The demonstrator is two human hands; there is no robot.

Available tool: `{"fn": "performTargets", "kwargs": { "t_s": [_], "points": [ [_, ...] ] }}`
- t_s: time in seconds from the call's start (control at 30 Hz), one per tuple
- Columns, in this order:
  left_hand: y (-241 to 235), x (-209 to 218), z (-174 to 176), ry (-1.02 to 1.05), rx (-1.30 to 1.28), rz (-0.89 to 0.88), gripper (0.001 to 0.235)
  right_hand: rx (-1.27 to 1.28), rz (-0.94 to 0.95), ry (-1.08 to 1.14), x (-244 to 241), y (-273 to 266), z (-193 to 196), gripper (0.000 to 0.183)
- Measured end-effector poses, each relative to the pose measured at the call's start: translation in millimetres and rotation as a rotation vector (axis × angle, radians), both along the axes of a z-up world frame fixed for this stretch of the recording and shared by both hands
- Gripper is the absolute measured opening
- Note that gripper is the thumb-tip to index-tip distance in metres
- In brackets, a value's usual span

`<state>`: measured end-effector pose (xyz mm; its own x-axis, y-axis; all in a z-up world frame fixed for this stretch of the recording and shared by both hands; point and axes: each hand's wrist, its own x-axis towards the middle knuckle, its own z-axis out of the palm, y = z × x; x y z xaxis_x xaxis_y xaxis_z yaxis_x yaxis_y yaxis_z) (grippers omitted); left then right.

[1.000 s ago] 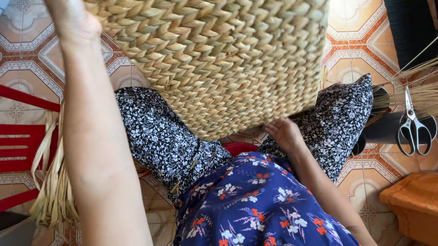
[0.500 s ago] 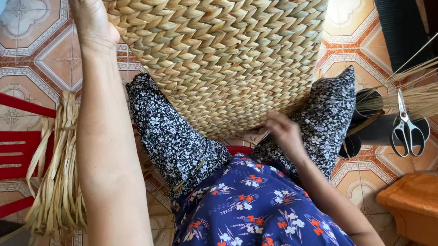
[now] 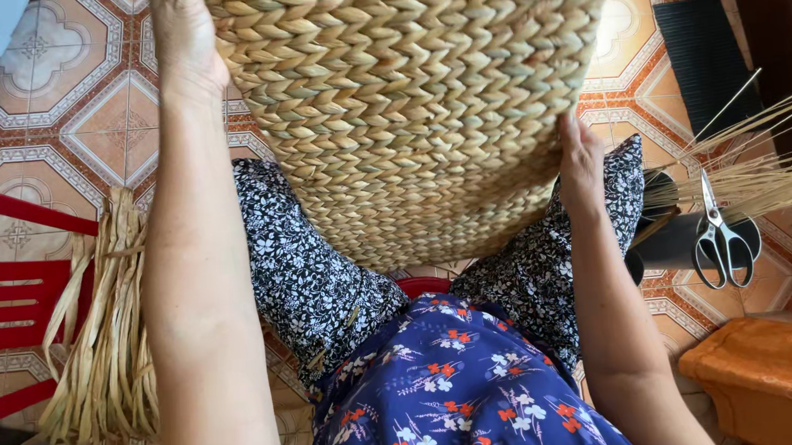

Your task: The person uses scissors to trim the excess woven fibers along the edges of a large mat. They systematically cut the protruding strands to create a clean, even border and then smooth the surface with their hands.

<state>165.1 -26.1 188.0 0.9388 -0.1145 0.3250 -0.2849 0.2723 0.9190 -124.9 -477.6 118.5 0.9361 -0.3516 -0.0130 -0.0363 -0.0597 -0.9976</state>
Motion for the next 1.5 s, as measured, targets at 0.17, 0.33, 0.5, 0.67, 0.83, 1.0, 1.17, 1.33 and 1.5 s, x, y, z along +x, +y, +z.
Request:
{"fn": "performTargets", "kwargs": {
  "t_s": [0.17,0.33,0.5,0.67,0.83,1.0,1.17,1.33,1.5],
  "points": [
    [-52.9,-39.7,-3.2,-0.001,0.106,-0.113,0.065,0.073,-0.031,0.04,-39.4,7.3,-30.4,0.058],
    [-75.8,-87.0,-26.2,0.082,0.055,-0.116,0.049,0.103,-0.091,-0.104,-49.8,5.6,-28.5,0.063],
    [-66.0,-119.7,-20.4,0.043,-0.025,-0.13,0.043,0.089,-0.163,-0.081,-49.4,3.5,-31.7,0.06],
    [-54.5,-129.2,-17.0,0.047,-0.063,-0.057,0.041,-0.032,-0.252,-0.165,-40.2,22.9,-0.5,0.061],
    [-51.6,-128.4,-23.1,0.038,-0.067,-0.095,0.04,-0.703,-0.332,-0.431,-20.6,59.2,42.4,0.067],
    [-61.5,-137.8,-1.2,0.094,0.041,-0.099,0.032,-1.081,0.068,-0.496,-2.8,136.0,75.7,0.083],
    [-72.2,-145.6,6.4,0.04,0.052,-0.051,0.026,-1.359,0.299,-0.343,31.9,183.4,99.8,0.088],
    [-77.8,-144.3,-0.4,0.079,-0.038,-0.013,0.018,-1.491,0.235,-0.374,48.2,187.1,95.7,0.086],
    [-89.2,-139.7,-0.7,0.031,0.005,0.074,0.014,-1.397,0.257,-0.281,60.5,191.1,98.5,0.085]
  ]
}}
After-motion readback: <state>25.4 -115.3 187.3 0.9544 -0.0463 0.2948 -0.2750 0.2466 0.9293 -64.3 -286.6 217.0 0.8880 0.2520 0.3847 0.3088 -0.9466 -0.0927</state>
